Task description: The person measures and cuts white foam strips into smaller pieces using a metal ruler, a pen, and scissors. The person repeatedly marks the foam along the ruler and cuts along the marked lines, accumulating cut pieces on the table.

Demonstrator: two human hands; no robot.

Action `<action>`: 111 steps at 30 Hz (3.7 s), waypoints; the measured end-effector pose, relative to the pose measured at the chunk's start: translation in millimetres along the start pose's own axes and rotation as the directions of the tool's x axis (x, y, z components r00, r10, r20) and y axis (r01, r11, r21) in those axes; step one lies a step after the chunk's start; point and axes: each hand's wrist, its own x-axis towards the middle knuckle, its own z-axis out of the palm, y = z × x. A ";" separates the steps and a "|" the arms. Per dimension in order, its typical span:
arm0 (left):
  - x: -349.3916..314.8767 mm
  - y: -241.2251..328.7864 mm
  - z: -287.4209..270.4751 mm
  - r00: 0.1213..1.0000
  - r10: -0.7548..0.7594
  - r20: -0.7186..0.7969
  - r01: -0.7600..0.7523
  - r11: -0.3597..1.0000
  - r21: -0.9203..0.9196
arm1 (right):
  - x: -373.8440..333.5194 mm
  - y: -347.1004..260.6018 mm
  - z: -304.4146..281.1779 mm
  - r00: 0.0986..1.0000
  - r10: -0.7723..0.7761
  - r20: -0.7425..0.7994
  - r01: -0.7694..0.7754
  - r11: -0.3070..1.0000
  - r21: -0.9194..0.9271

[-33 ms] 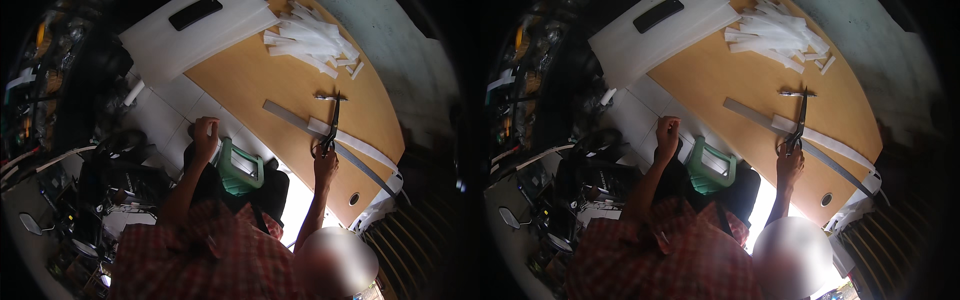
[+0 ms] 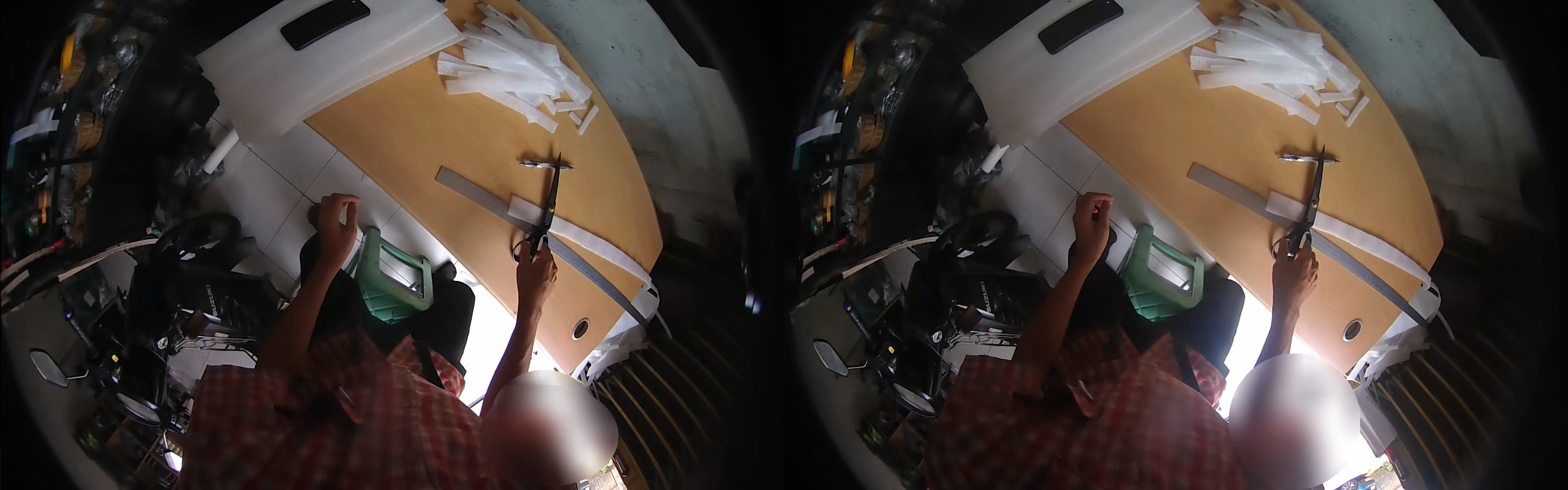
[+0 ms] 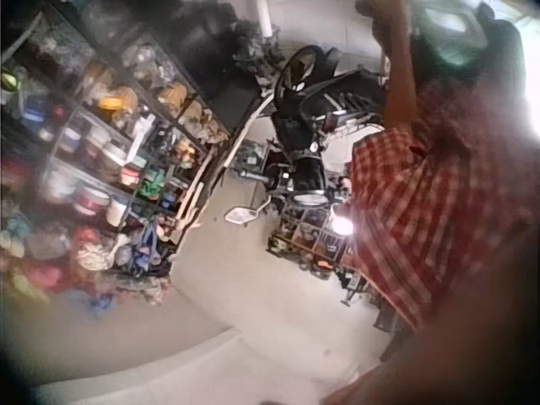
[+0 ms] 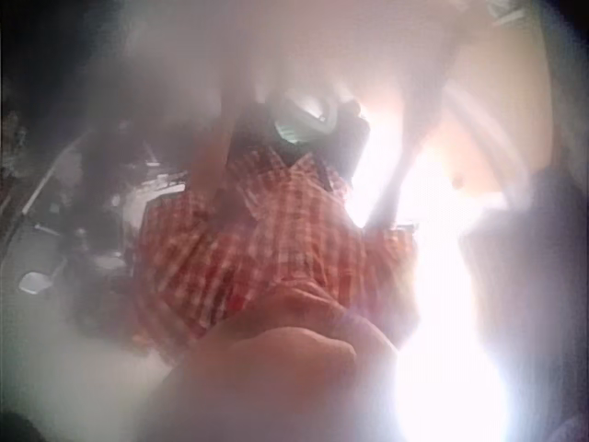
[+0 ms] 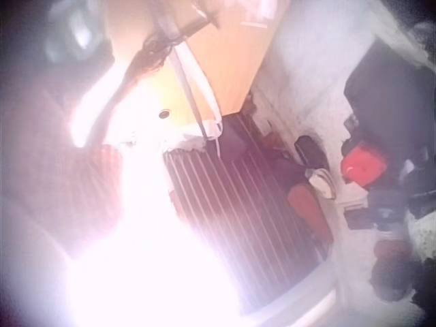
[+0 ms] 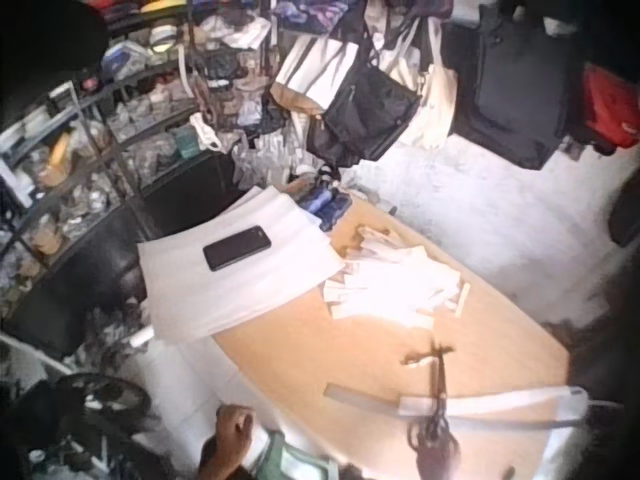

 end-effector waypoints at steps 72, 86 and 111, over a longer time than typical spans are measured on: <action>-46.9 -376.6 -17.0 0.657 -0.637 -0.403 0.662 0.743 -0.097 | -18.6 -370.7 582.5 0.317 -0.734 0.600 -0.133 0.592 0.795; -83.0 -163.8 -3.5 0.855 -0.518 0.022 0.487 0.789 -0.375 | -74.0 -254.0 215.9 0.405 -0.881 0.244 0.442 0.422 0.792; 179.1 158.4 191.5 0.684 0.703 0.195 -0.726 0.629 0.278 | -135.9 50.3 358.1 0.650 -0.386 0.655 0.268 0.923 0.278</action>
